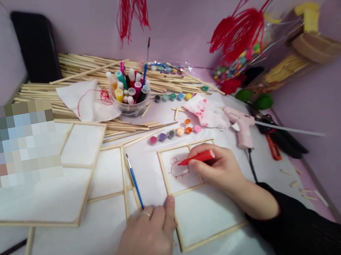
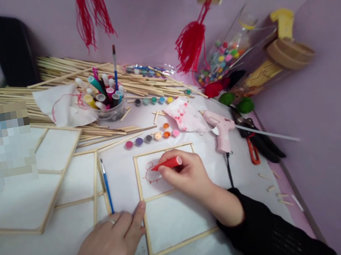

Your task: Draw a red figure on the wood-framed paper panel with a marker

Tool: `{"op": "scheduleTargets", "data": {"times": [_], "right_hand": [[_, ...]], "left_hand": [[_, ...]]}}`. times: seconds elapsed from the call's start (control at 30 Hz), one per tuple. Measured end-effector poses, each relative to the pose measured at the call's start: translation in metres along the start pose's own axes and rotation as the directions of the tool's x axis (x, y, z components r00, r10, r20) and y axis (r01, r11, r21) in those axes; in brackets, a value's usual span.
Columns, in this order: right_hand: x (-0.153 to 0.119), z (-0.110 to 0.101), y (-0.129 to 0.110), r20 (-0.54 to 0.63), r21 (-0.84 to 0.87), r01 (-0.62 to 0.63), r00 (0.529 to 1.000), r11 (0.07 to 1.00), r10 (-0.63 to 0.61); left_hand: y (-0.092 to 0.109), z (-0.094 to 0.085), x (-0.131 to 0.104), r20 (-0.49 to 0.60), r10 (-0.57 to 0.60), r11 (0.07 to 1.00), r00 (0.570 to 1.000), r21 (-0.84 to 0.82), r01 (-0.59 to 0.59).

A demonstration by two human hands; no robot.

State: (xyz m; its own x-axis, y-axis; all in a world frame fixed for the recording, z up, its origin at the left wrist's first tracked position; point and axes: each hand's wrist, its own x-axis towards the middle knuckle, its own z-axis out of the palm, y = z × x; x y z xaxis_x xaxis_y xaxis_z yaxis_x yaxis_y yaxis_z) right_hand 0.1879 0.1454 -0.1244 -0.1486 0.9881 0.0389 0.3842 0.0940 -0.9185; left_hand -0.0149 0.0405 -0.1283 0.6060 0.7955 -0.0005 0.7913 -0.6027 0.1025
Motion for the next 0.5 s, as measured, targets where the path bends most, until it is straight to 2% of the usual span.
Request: {"op": "scheduleTargets", "data": {"times": [0.23, 0.5], "right_hand": [[-0.0001, 0.0076, -0.0006, 0.087, -0.04, 0.075, 0.994, 0.996, -0.072], [-0.002, 0.0081, -0.001, 0.117, -0.028, 0.095, 0.989, 0.995, -0.091]], "left_hand": [[0.0009, 0.0016, 0.0004, 0.003, 0.001, 1.0, 1.0, 0.02, -0.001], [0.0014, -0.0012, 0.0025, -0.024, -0.007, 1.0, 1.0, -0.029, 0.006]]}}
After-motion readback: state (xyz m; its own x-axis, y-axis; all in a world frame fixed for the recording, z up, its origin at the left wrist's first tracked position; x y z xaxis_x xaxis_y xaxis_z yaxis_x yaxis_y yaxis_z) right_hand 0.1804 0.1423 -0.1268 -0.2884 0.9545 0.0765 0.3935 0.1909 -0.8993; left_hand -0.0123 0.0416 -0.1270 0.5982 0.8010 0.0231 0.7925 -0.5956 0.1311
